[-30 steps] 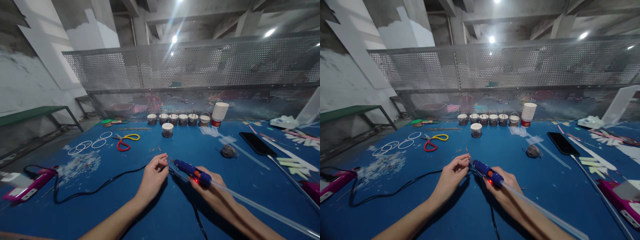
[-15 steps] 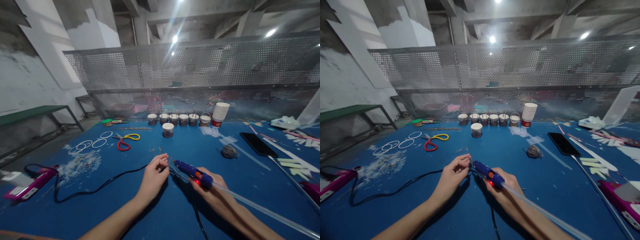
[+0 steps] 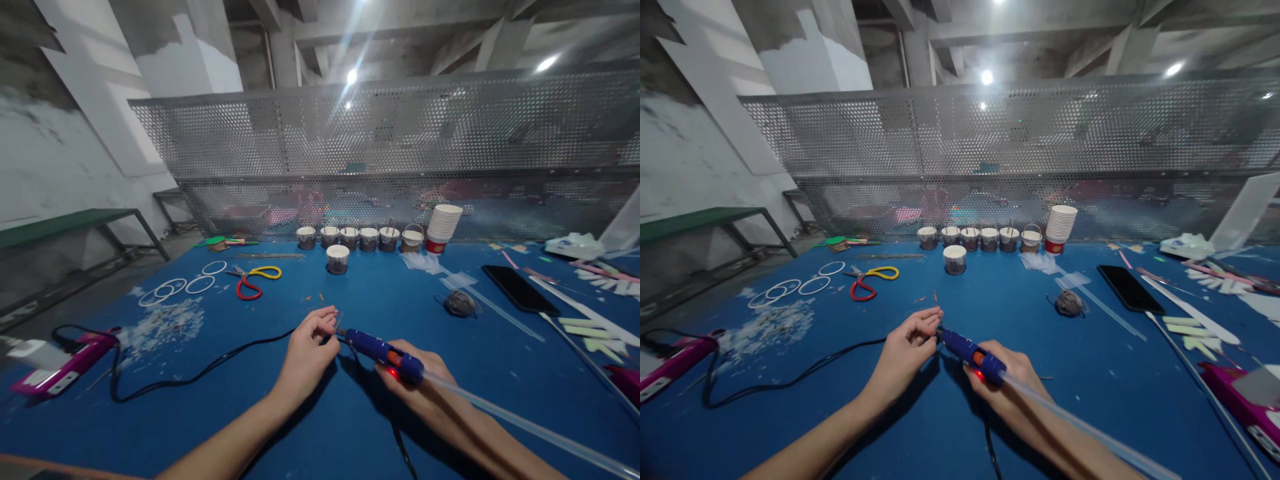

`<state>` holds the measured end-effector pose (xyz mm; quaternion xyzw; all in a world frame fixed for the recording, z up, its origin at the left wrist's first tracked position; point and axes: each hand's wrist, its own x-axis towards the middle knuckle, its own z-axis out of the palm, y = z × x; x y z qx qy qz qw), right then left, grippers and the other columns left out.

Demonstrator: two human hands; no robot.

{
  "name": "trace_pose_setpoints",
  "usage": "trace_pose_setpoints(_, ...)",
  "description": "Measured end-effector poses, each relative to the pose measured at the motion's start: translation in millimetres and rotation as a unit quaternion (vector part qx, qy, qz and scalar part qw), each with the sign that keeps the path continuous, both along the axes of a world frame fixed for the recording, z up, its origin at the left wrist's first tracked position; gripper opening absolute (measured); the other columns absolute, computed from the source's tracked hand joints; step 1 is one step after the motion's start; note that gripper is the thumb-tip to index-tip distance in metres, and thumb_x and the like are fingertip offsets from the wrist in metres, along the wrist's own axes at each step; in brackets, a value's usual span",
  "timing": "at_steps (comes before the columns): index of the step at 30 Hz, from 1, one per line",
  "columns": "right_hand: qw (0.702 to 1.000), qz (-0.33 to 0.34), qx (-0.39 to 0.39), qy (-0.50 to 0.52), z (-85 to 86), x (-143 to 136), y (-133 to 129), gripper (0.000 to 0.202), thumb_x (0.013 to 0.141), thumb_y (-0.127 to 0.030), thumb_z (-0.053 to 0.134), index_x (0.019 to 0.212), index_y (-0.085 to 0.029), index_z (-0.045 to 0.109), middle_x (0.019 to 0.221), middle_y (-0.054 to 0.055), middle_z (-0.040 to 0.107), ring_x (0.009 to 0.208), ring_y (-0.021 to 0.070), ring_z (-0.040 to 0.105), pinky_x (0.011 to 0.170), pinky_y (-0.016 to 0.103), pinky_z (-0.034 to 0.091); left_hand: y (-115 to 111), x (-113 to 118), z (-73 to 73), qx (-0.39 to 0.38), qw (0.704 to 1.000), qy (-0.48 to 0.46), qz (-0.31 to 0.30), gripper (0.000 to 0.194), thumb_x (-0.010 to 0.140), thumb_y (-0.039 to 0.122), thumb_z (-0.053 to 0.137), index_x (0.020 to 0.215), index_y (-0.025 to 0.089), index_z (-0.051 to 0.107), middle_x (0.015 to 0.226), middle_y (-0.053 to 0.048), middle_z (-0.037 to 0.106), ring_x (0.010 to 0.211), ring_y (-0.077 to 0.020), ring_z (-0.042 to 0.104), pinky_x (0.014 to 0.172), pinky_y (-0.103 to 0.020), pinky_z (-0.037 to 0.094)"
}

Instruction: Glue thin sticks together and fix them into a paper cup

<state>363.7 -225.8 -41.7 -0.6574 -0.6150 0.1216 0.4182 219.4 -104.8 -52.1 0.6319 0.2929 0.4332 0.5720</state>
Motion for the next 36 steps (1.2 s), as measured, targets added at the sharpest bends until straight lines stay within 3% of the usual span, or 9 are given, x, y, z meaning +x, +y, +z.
trace_pose_setpoints(6,0.999,-0.038,0.018,0.026,-2.0,2.1,2.2,0.021,0.082,-0.035,0.049,0.079,-0.017,0.06,0.059,0.0,0.058,0.049,0.0114,0.049,0.047,0.021,0.037,0.7,-0.4,-2.6,0.004,1.0,-0.003,-0.01,0.014,0.061,0.011,0.062,0.06,0.017,0.049,0.111,-0.013,0.059,0.111,-0.0232,0.055,0.1,-0.042,0.038)
trace_pose_setpoints(11,1.0,-0.006,0.003,0.021,-7.3,2.9,3.0,0.021,0.082,-0.035,0.05,0.077,-0.017,0.06,0.061,-0.001,0.058,0.051,0.0114,0.05,0.048,0.021,0.037,2.0,-1.1,-4.8,0.011,1.0,0.0,-0.007,0.013,0.061,0.009,0.06,0.06,0.017,0.05,0.112,-0.012,0.059,0.111,-0.0226,0.055,0.1,-0.042,0.038)
trace_pose_setpoints(17,0.999,-0.041,0.025,0.014,-6.5,3.0,4.0,0.023,0.083,-0.036,0.049,0.077,-0.017,0.06,0.06,-0.001,0.058,0.05,0.0118,0.049,0.047,0.022,0.036,0.4,-1.3,-2.5,0.014,1.0,0.001,-0.016,0.012,0.063,0.009,0.06,0.061,0.016,0.05,0.111,-0.012,0.058,0.11,-0.0216,0.055,0.1,-0.041,0.038)
trace_pose_setpoints(25,0.999,-0.045,0.02,0.017,-0.9,3.1,2.6,0.022,0.083,-0.037,0.048,0.075,-0.019,0.058,0.059,-0.001,0.058,0.05,0.0118,0.049,0.047,0.022,0.036,0.4,-1.8,-3.4,0.023,1.0,0.003,-0.02,0.013,0.063,0.007,0.058,0.062,0.017,0.05,0.113,-0.011,0.058,0.112,-0.0215,0.054,0.101,-0.041,0.037)
trace_pose_setpoints(30,1.0,-0.004,0.009,0.024,-6.9,2.9,2.6,0.02,0.082,-0.035,0.05,0.075,-0.018,0.059,0.06,0.0,0.059,0.051,0.0117,0.05,0.046,0.021,0.035,0.7,-2.9,-2.9,0.021,1.0,0.011,-0.016,0.013,0.062,0.006,0.059,0.061,0.017,0.051,0.113,-0.011,0.058,0.112,-0.0215,0.055,0.101,-0.041,0.038)
trace_pose_setpoints(36,1.0,-0.021,0.006,0.02,-5.6,1.4,1.5,0.021,0.082,-0.035,0.049,0.076,-0.018,0.059,0.058,-0.001,0.057,0.049,0.0112,0.049,0.046,0.022,0.035,1.4,-3.4,-2.9,0.023,1.0,0.008,-0.017,0.012,0.063,0.008,0.06,0.063,0.017,0.051,0.114,-0.012,0.057,0.112,-0.0214,0.054,0.101,-0.041,0.037)
